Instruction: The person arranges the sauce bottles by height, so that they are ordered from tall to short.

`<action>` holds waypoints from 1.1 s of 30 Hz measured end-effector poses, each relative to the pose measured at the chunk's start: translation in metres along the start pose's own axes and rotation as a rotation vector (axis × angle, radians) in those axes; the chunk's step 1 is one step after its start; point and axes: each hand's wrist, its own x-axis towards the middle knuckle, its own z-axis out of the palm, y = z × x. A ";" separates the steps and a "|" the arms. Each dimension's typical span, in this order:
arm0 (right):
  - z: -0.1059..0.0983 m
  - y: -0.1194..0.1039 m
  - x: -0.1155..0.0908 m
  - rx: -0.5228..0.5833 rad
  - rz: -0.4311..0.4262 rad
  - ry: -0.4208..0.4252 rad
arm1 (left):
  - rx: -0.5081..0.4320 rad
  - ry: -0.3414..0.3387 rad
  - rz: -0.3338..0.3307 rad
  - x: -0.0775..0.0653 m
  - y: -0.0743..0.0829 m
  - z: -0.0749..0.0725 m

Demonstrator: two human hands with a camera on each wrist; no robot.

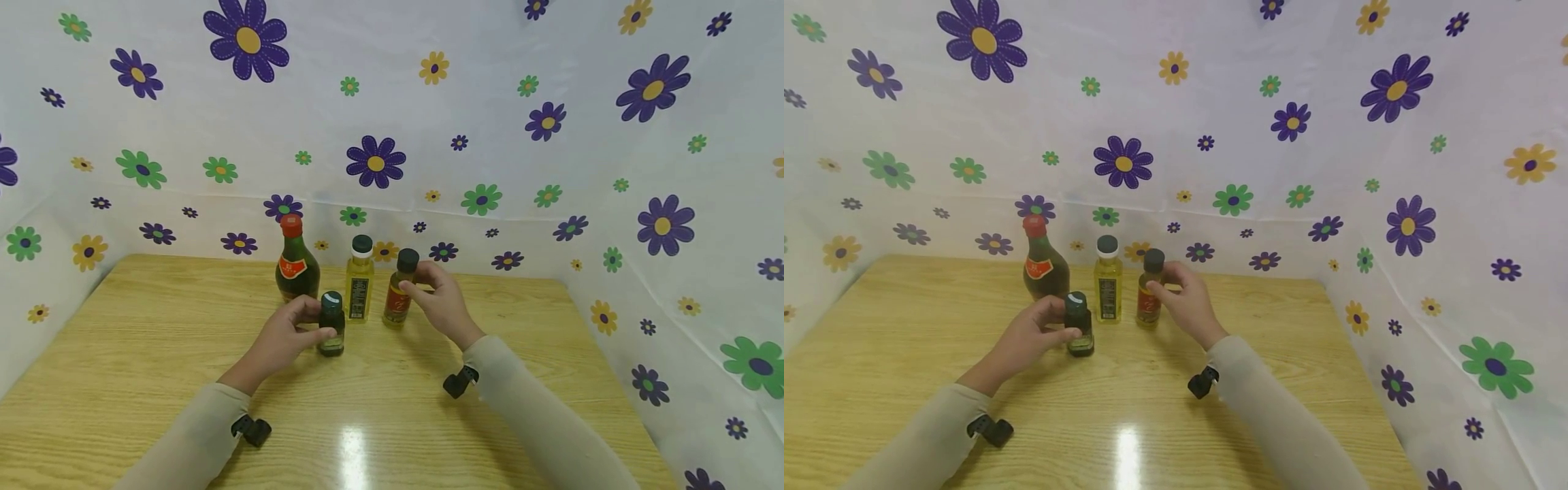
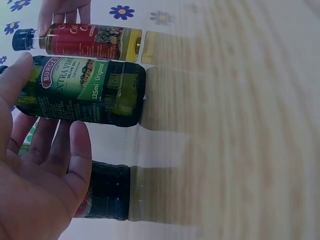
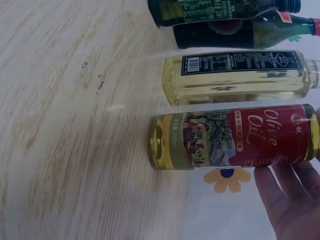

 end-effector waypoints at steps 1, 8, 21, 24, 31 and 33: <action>0.001 0.000 0.000 -0.001 0.001 0.001 | -0.002 -0.001 0.001 0.000 0.000 0.000; 0.005 0.003 0.001 0.001 -0.007 0.006 | -0.011 -0.006 0.008 0.001 -0.002 0.001; 0.011 0.003 0.000 0.033 0.046 -0.010 | -0.008 -0.012 0.009 0.000 -0.004 -0.002; 0.012 0.003 0.001 0.036 0.054 -0.015 | -0.006 -0.009 0.011 0.000 -0.004 -0.002; 0.013 0.002 0.002 0.020 0.090 -0.029 | -0.001 -0.004 0.001 0.001 -0.005 -0.002; 0.013 0.002 0.002 0.020 0.092 -0.034 | -0.005 -0.006 -0.002 0.001 -0.005 -0.001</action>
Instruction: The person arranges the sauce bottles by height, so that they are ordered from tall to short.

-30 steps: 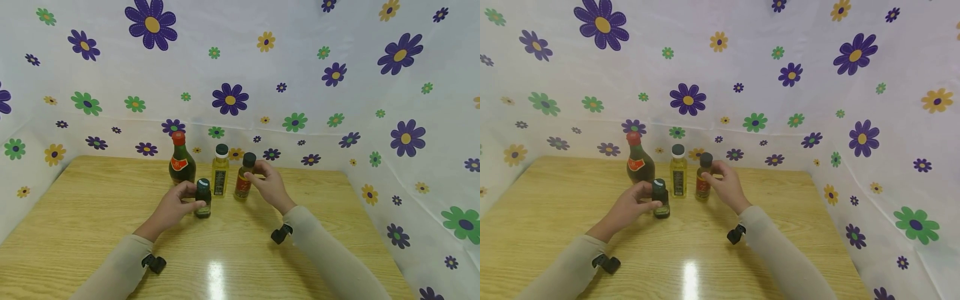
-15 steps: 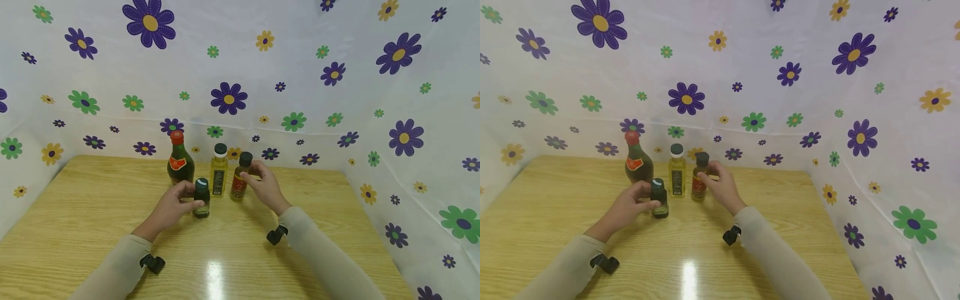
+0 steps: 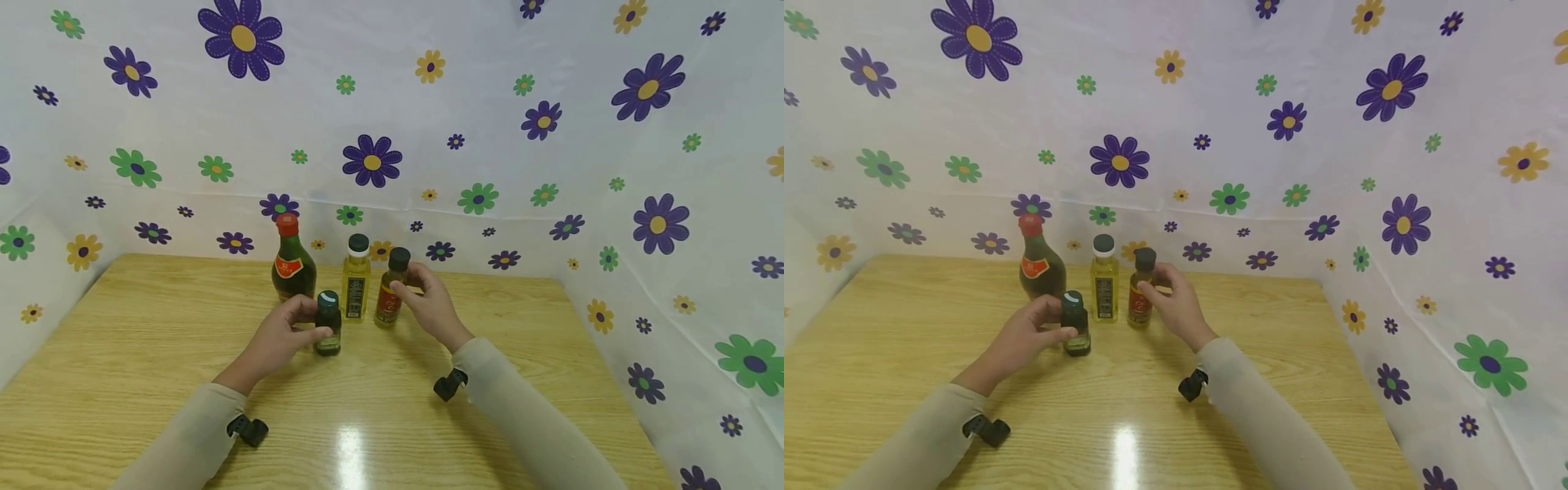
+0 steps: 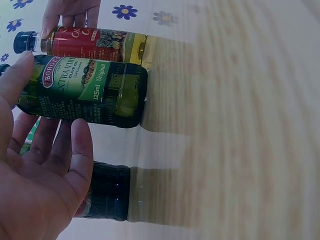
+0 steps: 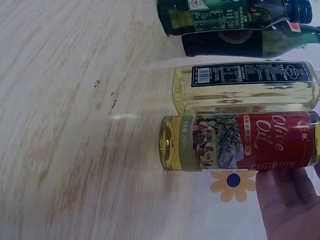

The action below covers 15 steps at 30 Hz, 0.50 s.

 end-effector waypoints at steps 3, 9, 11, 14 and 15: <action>0.001 0.000 -0.001 0.006 -0.002 -0.002 | -0.004 0.002 -0.001 -0.001 0.000 0.000; -0.001 0.002 -0.002 0.022 -0.013 -0.001 | -0.015 0.003 -0.005 -0.001 0.000 -0.001; -0.003 0.002 -0.002 0.020 -0.015 -0.009 | -0.018 0.001 -0.002 -0.001 0.000 -0.001; -0.007 0.001 -0.001 0.005 -0.026 -0.030 | -0.023 0.000 -0.001 -0.001 0.000 0.000; -0.008 0.001 0.000 -0.001 -0.030 -0.037 | -0.023 0.000 0.001 -0.001 0.001 0.000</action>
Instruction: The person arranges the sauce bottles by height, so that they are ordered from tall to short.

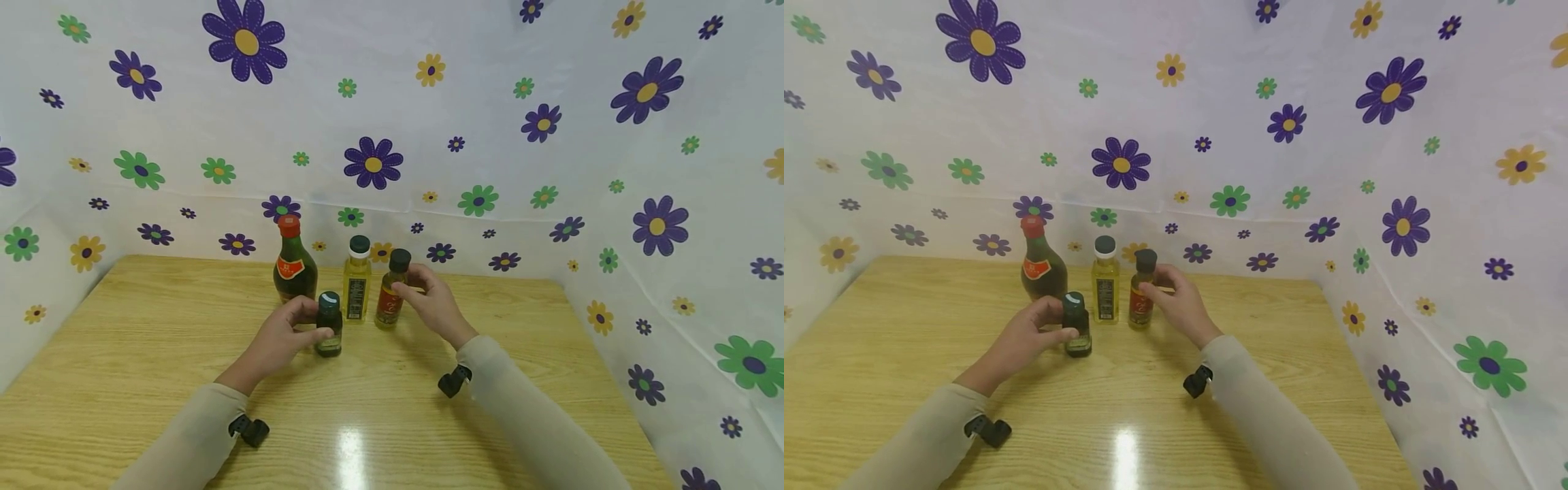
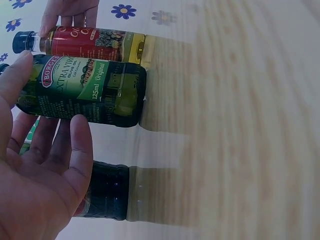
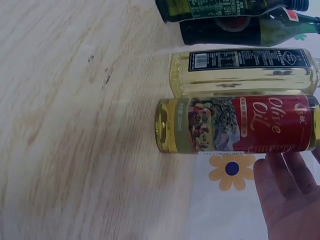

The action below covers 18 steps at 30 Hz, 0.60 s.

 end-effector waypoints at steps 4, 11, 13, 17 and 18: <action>-0.007 -0.001 -0.001 -0.001 -0.015 -0.021 | -0.002 -0.001 0.000 0.001 -0.001 0.001; -0.026 0.002 -0.005 -0.005 -0.024 -0.022 | -0.003 -0.001 -0.007 0.000 -0.002 0.001; -0.033 0.005 -0.006 -0.013 -0.029 -0.017 | -0.002 -0.001 -0.005 0.001 -0.003 0.001; -0.046 0.013 -0.010 -0.036 -0.026 -0.006 | 0.001 -0.001 0.000 0.001 -0.003 0.000; -0.049 0.015 -0.011 -0.049 -0.018 -0.001 | 0.002 0.001 -0.003 0.001 -0.003 0.000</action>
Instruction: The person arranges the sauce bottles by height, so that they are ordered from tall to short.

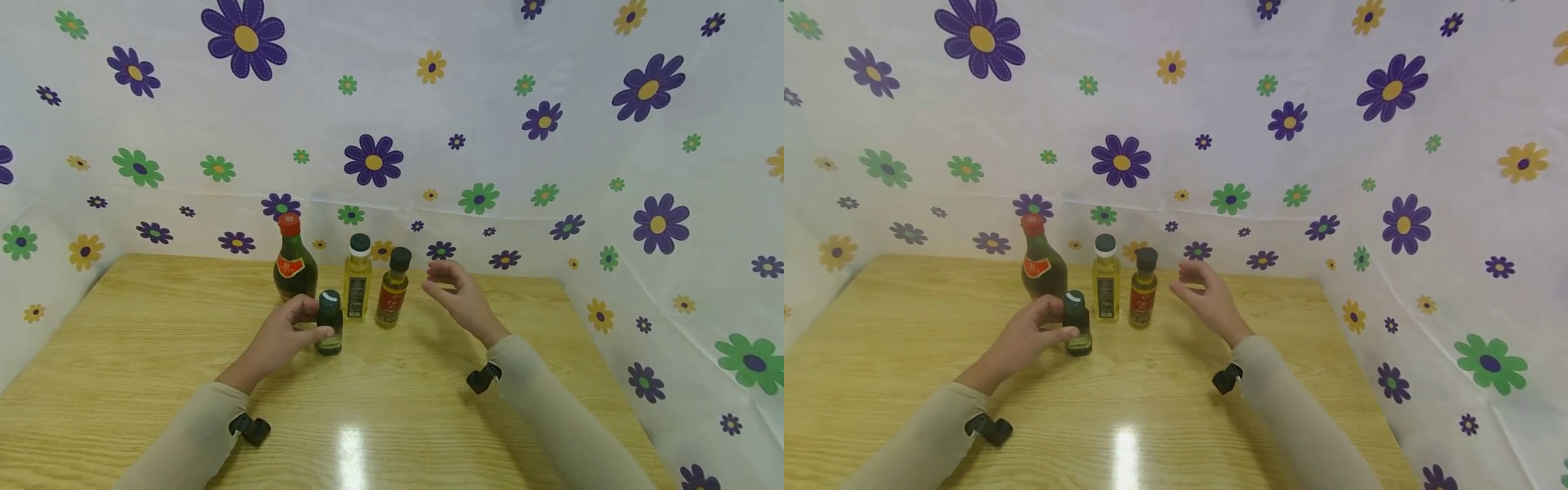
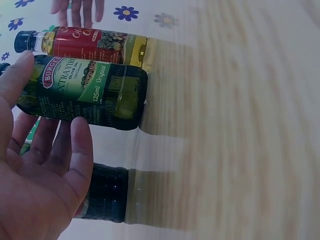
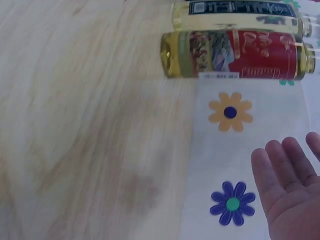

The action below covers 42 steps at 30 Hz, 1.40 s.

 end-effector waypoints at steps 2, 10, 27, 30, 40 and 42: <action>-0.005 0.006 -0.003 -0.019 0.012 0.004 | 0.004 0.000 0.000 0.000 0.000 0.000; -0.020 0.025 -0.016 -0.148 0.051 0.003 | -0.001 0.002 -0.012 0.002 -0.001 0.000; -0.057 0.051 -0.049 -0.265 0.153 -0.036 | -0.020 -0.006 -0.012 0.001 0.000 0.000; -0.063 0.057 -0.055 -0.291 0.175 -0.030 | -0.020 -0.006 -0.014 0.001 -0.001 0.001; -0.074 0.061 -0.068 -0.254 0.195 -0.019 | -0.015 -0.005 -0.014 0.001 -0.002 0.002; -0.075 0.061 -0.069 -0.236 0.202 -0.025 | -0.008 -0.005 -0.006 0.000 -0.002 0.001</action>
